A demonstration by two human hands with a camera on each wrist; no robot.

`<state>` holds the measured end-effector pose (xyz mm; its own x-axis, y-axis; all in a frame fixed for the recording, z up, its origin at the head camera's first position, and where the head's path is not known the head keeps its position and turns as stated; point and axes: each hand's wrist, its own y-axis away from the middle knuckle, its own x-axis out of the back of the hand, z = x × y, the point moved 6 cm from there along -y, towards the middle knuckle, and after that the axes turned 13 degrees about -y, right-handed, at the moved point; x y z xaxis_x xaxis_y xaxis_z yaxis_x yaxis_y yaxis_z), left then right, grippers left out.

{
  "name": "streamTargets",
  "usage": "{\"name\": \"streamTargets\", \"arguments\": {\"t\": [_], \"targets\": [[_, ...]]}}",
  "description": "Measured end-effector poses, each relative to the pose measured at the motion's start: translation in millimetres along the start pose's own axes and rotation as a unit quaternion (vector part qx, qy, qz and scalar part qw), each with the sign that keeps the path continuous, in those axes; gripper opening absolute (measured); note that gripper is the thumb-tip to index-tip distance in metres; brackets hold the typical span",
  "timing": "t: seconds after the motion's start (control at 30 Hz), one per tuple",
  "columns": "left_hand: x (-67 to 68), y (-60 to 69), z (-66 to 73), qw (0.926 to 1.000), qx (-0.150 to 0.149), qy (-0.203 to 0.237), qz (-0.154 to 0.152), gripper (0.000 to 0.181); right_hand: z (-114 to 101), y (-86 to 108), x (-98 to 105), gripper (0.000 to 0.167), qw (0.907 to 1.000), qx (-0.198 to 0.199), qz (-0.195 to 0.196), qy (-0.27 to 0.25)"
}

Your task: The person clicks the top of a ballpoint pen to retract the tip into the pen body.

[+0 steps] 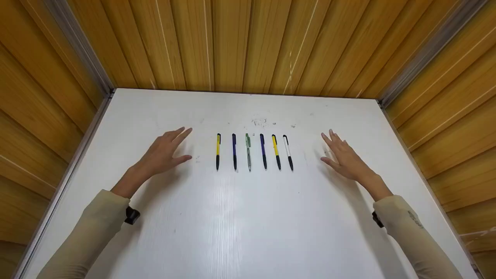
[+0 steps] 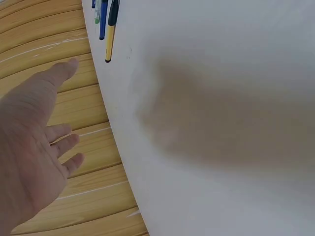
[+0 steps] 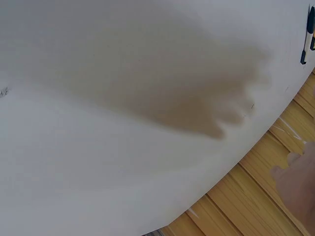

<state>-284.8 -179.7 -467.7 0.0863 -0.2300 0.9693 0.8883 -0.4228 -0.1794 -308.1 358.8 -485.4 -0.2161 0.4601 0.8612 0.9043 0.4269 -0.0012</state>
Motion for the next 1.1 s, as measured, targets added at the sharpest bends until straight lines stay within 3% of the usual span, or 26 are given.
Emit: {"name": "streamTargets", "arguments": {"t": [0.1,0.27,0.53,0.6,0.73,0.8,0.87,1.1], "targets": [[-6.4,-5.3,5.2,0.9971,0.009,0.071,-0.027,0.079,0,-0.6,0,0.079,0.9999,-0.001,0.0,-0.011],[-16.8,-16.1,14.1,0.9809,0.013,0.187,-0.053,0.073,-1,-0.9,-3,0.078,0.9997,-0.007,-0.005,-0.024],[-40.1,-29.5,22.0,0.9578,0.014,0.28,-0.063,0.069,2,0.7,-11,0.077,0.9987,-0.028,-0.017,-0.04],[-47.1,-33.4,23.5,0.9497,0.023,0.304,-0.071,0.069,3,0.6,-12,0.077,0.9986,-0.027,-0.017,-0.041],[-60.8,-41.9,27.2,0.922,0.065,0.368,-0.099,0.069,2,-0.1,-13,0.077,0.9986,-0.025,-0.015,-0.044],[-67.4,-46.9,29.0,0.9128,0.082,0.386,-0.107,0.068,3,-0.3,-14,0.077,0.9985,-0.026,-0.015,-0.047],[-72.8,-52.1,30.6,0.9113,0.093,0.386,-0.107,0.065,4,0.0,-15,0.077,0.9984,-0.027,-0.016,-0.048],[-80.8,-67.6,35.0,0.9274,0.112,0.346,-0.088,0.057,6,0.7,-18,0.077,0.9976,-0.028,-0.023,-0.06]]}}
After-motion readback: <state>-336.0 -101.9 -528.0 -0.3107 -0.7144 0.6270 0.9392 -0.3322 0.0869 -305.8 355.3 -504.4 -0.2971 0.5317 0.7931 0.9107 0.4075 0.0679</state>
